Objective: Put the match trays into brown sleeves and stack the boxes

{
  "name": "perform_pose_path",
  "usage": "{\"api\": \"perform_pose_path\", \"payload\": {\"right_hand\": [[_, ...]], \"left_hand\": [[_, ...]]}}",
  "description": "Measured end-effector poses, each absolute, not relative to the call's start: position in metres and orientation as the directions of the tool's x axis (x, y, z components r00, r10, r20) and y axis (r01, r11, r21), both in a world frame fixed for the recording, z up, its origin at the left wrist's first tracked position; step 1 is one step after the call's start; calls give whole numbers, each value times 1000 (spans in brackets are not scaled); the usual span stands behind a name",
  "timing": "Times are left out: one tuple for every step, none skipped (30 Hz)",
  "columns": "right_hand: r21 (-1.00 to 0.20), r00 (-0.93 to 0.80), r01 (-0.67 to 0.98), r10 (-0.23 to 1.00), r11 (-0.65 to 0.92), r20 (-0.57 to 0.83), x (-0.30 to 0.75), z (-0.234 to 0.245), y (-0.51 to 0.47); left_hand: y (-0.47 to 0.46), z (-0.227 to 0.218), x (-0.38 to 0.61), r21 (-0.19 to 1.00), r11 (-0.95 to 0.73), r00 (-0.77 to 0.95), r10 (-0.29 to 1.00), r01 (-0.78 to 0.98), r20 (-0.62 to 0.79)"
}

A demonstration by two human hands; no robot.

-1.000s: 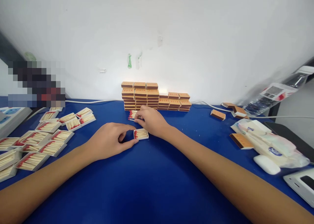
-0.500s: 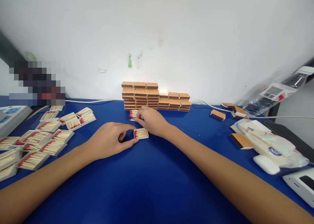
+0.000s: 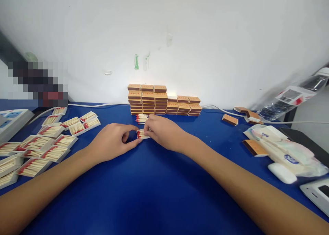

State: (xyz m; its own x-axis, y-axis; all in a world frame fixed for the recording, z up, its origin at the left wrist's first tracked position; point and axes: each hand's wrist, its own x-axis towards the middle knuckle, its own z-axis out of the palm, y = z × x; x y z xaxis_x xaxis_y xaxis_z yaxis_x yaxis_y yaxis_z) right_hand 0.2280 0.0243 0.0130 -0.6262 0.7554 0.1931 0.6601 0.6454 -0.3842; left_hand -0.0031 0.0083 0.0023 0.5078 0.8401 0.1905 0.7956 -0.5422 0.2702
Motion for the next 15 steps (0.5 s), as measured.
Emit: {"api": "perform_pose_path", "payload": {"right_hand": [[-389,-629,654,752,649,197,226,12,25],[-396,-623,649,752,650,215,224,10,27],[-404,-606,645,756,649,248,223,8,31],[-408,-582,645,761,646,285,223,5,35],[-407,-559,648,765,644,320,223,3,39],[-401,-542,654,767,641,344,223,0,44],[-393,-533,662,769,638,353,223,-4,48],[-386,-532,669,771,636,349,224,-7,52],[-381,-537,672,773,634,338,224,-9,55],[-382,-542,674,774,633,327,225,-12,57],[-387,-544,672,776,631,320,225,-14,59],[-391,-543,670,776,631,321,226,-16,60],[-392,-540,669,775,632,329,226,-17,60],[-389,-536,668,773,634,339,227,-18,61],[-385,-533,670,772,635,346,227,-19,61]], "left_hand": [[9,2,-3,269,-547,513,837,793,189],[9,2,-4,269,-549,516,836,792,188],[9,2,-4,269,-549,517,836,791,185],[9,2,-4,269,-548,517,836,792,182],[8,2,-4,269,-548,517,837,792,179],[8,2,-4,271,-548,518,837,792,178],[8,3,-4,272,-549,519,836,790,178],[8,3,-4,273,-551,521,835,789,179],[8,3,-4,273,-551,521,834,788,180],[8,4,-4,272,-552,521,834,788,181],[8,4,-4,270,-551,520,835,790,181],[8,4,-3,267,-550,520,835,791,180],[8,4,-3,264,-551,521,834,792,179],[8,4,-3,263,-552,522,834,791,180],[8,3,-3,263,-553,522,833,791,182]]}}
